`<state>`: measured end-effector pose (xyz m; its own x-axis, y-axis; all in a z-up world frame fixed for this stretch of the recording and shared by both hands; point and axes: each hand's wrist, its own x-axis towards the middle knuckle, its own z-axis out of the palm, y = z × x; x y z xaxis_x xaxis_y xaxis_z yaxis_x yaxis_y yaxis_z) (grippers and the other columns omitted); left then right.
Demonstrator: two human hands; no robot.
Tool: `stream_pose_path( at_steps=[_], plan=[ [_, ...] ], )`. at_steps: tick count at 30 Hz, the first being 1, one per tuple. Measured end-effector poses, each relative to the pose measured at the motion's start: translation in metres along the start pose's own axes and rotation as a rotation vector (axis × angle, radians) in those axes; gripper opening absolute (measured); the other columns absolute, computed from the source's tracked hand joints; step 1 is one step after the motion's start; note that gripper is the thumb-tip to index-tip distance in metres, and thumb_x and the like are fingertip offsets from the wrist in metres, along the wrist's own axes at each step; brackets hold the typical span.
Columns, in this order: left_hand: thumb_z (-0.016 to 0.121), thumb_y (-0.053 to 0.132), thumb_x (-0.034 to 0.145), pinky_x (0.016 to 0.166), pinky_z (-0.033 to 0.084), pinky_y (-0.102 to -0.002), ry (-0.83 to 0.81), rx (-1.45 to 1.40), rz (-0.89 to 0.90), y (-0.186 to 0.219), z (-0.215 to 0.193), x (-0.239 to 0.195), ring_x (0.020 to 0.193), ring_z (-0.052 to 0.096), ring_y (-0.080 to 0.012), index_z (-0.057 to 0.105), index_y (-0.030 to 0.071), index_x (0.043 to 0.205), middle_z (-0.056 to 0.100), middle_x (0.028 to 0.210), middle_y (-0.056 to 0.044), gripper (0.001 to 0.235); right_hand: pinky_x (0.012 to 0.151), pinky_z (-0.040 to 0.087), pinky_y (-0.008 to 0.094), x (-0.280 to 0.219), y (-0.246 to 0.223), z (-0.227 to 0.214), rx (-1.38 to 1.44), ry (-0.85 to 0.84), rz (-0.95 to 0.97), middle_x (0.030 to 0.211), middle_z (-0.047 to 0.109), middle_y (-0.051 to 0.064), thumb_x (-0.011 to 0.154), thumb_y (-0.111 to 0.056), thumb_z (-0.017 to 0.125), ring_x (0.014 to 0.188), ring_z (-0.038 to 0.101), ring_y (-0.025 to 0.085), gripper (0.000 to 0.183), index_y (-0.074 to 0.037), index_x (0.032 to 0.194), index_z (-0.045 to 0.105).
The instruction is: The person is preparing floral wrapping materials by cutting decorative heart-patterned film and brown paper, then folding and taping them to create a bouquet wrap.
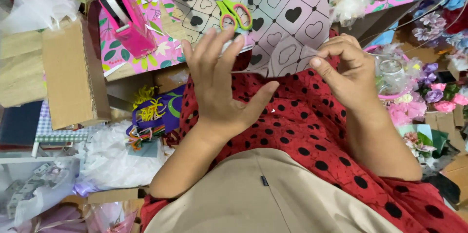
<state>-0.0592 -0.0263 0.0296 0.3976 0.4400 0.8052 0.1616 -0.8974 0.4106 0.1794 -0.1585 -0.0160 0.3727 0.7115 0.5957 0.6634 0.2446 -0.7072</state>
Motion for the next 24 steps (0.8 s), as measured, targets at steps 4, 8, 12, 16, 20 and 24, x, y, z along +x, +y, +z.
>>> stream_pose_path(
  at_steps=[4,8,12,16,20,24],
  plan=[
    [0.074,0.050,0.093,0.127,0.014,-0.065,-0.078,0.084,-0.013,0.011,-0.002,0.014,0.127,0.058,-0.0280,0.064,0.012,0.126,0.067,0.126,-0.002,0.051,0.111,0.041,0.043,0.002,-0.011,0.004,-0.058,-0.065,-0.096,0.099,0.070,0.006,0.101,-0.011,0.077,0.098,0.064,0.021,0.010,-0.010,0.098,0.068],
    [0.055,0.036,0.103,0.115,0.038,-0.057,-0.262,-0.161,-0.100,0.009,0.000,0.019,0.064,0.061,-0.0167,0.072,0.011,0.086,0.061,0.065,0.003,0.035,0.108,0.038,0.043,0.002,-0.019,0.006,-0.079,-0.109,-0.146,0.101,0.070,0.006,0.098,-0.010,0.079,0.099,0.065,0.021,0.010,-0.010,0.096,0.069],
    [0.055,0.028,0.105,0.078,0.053,-0.040,-0.190,-0.151,-0.037,-0.004,0.002,0.013,0.073,0.067,-0.0263,0.072,0.011,0.097,0.069,0.074,0.002,0.026,0.110,0.033,0.050,0.004,-0.021,0.001,-0.257,-0.022,-0.183,0.130,0.061,0.012,0.097,-0.028,0.077,0.127,0.053,0.029,0.032,-0.012,0.122,0.066],
    [0.056,0.027,0.106,0.063,0.046,-0.034,-0.250,-0.196,-0.108,-0.006,-0.014,0.023,0.064,0.059,-0.0179,0.071,0.013,0.097,0.063,0.070,0.003,0.023,0.117,0.046,0.045,0.008,-0.027,-0.011,0.038,-0.113,-0.171,0.128,0.052,0.020,0.104,-0.019,0.063,0.126,0.053,0.032,0.037,0.003,0.133,0.055],
    [0.065,0.030,0.102,0.054,0.031,-0.024,-0.445,-0.404,-0.343,-0.007,-0.028,0.037,0.056,0.035,-0.0065,0.073,0.012,0.090,0.041,0.058,0.007,0.023,0.112,0.035,0.048,0.011,-0.011,-0.016,-0.103,-0.062,-0.326,0.121,0.066,0.015,0.105,-0.013,0.072,0.113,0.062,0.028,0.028,-0.003,0.128,0.060],
    [0.064,0.030,0.100,0.070,0.051,-0.022,-0.528,-0.535,-0.462,-0.019,-0.024,0.040,0.077,0.062,-0.0042,0.074,0.010,0.088,0.067,0.071,0.004,0.025,0.120,0.020,0.053,0.016,-0.004,-0.012,-0.280,-0.019,-0.524,0.119,0.067,0.015,0.095,-0.021,0.085,0.109,0.059,0.029,0.027,-0.013,0.118,0.072]
  ],
)
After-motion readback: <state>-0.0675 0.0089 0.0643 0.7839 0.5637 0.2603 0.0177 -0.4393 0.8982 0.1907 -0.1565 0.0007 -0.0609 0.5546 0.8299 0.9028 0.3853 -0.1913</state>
